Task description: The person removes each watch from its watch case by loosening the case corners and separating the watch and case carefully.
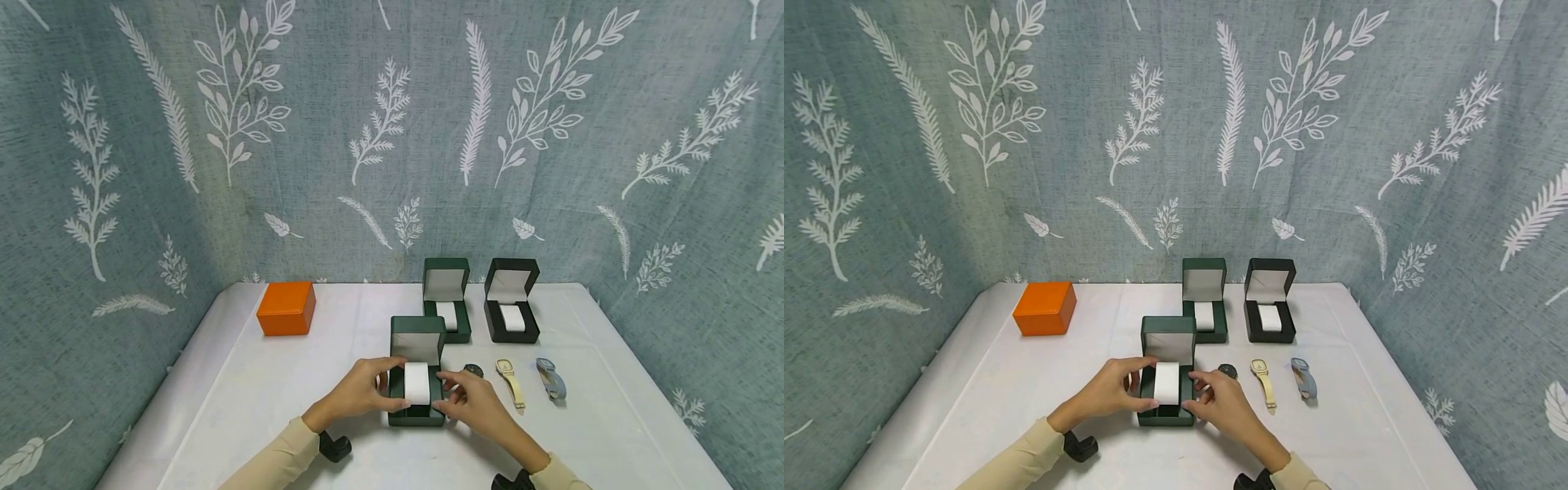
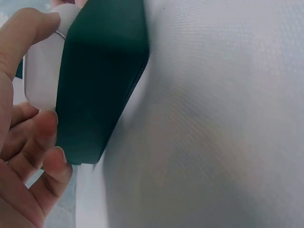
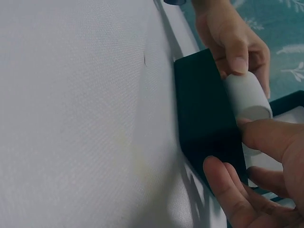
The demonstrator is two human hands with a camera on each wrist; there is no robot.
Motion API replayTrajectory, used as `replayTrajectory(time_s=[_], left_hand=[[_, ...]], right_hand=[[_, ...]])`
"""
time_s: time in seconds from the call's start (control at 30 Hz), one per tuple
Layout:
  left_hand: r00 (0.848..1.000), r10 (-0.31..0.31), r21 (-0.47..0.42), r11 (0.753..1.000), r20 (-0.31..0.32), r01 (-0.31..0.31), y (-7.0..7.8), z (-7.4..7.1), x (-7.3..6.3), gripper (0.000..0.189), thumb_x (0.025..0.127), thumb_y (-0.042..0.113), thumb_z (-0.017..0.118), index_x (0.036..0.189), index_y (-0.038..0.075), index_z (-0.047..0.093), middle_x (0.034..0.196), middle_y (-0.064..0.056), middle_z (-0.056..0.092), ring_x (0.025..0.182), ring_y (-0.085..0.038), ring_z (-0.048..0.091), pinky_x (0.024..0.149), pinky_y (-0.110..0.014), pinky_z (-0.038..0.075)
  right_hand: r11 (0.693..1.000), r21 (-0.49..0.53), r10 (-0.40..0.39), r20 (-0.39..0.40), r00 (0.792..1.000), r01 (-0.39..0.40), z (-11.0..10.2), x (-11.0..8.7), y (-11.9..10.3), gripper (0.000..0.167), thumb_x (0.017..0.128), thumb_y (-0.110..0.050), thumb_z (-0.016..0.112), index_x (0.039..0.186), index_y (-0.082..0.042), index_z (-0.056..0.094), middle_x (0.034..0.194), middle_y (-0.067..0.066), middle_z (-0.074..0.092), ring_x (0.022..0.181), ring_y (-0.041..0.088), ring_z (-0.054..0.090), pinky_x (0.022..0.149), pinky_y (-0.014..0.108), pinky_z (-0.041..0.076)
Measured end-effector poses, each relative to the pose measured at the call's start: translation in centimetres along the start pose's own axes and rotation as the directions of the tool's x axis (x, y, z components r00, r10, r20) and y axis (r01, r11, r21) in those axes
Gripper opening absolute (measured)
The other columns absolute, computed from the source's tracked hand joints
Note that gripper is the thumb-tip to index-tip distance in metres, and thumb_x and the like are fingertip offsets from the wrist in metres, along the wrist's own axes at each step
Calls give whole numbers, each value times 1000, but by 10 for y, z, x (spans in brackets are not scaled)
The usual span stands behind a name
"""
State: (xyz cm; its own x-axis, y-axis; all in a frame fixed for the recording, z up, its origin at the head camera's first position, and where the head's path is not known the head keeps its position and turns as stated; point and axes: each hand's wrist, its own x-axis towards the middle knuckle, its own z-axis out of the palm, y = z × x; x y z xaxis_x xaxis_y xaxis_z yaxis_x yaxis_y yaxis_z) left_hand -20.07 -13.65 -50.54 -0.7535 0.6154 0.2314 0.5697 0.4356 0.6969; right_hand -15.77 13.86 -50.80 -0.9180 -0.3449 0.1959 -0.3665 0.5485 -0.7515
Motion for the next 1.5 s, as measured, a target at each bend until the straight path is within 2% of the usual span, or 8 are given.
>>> replayTrajectory(time_s=[0.3,0.47,0.63,0.9,1.03,1.17,1.33,1.5], left_hand=[[1000,-17,15,1000,-2,17,-2,2,-1,72,81,44,88,139,7,64,87,9,64,71,-6,56,57,-19,43],[1000,-10,36,999,8,9,-1,2,0,72,81,43,88,139,8,63,107,7,68,75,-5,57,62,-20,48],[999,-12,78,997,39,9,3,3,1,73,83,44,86,142,9,60,123,2,64,80,-5,55,69,-22,50],[999,-14,134,991,36,9,7,3,-1,79,85,45,85,148,9,55,139,-3,58,109,-11,56,94,-32,51],[1000,-4,138,990,31,-1,7,4,-2,79,85,46,84,149,10,55,138,-1,57,109,-11,56,93,-31,50],[999,-2,172,985,41,-5,8,5,-3,77,87,47,81,150,12,54,139,1,54,100,-9,55,84,-25,49],[998,15,244,969,57,-28,9,7,-4,70,89,46,77,147,12,56,142,1,49,80,-3,51,69,-19,45],[998,22,246,969,60,-37,9,7,-4,64,90,42,77,143,11,60,142,0,49,74,0,49,64,-17,44]], right_hand=[[1000,-7,-14,-4,1000,14,0,0,-1,54,84,-24,88,129,-2,69,99,2,67,75,2,63,67,25,55],[1000,-1,-19,-3,1000,19,0,0,-1,55,84,-24,88,130,-2,69,100,2,66,76,3,64,68,25,55],[1000,2,-17,-3,1000,17,0,0,1,55,84,-25,88,131,-2,69,100,2,66,76,3,64,68,25,55],[1000,21,-10,6,1000,10,0,-1,1,56,85,-25,87,132,-1,68,100,4,66,75,3,64,67,24,55],[1000,24,1,10,1000,-1,1,-2,0,57,85,-25,87,132,0,68,101,4,66,76,4,64,67,24,55],[1000,26,10,10,1000,-10,1,-2,0,57,85,-26,87,132,-1,68,101,4,66,77,4,64,68,24,55],[999,30,12,18,1000,-12,1,-2,0,58,85,-27,87,133,-1,67,95,4,63,75,5,64,67,24,55],[1000,25,3,22,1000,-3,0,-2,1,59,85,-28,86,133,0,67,92,4,60,75,5,64,67,24,55]])
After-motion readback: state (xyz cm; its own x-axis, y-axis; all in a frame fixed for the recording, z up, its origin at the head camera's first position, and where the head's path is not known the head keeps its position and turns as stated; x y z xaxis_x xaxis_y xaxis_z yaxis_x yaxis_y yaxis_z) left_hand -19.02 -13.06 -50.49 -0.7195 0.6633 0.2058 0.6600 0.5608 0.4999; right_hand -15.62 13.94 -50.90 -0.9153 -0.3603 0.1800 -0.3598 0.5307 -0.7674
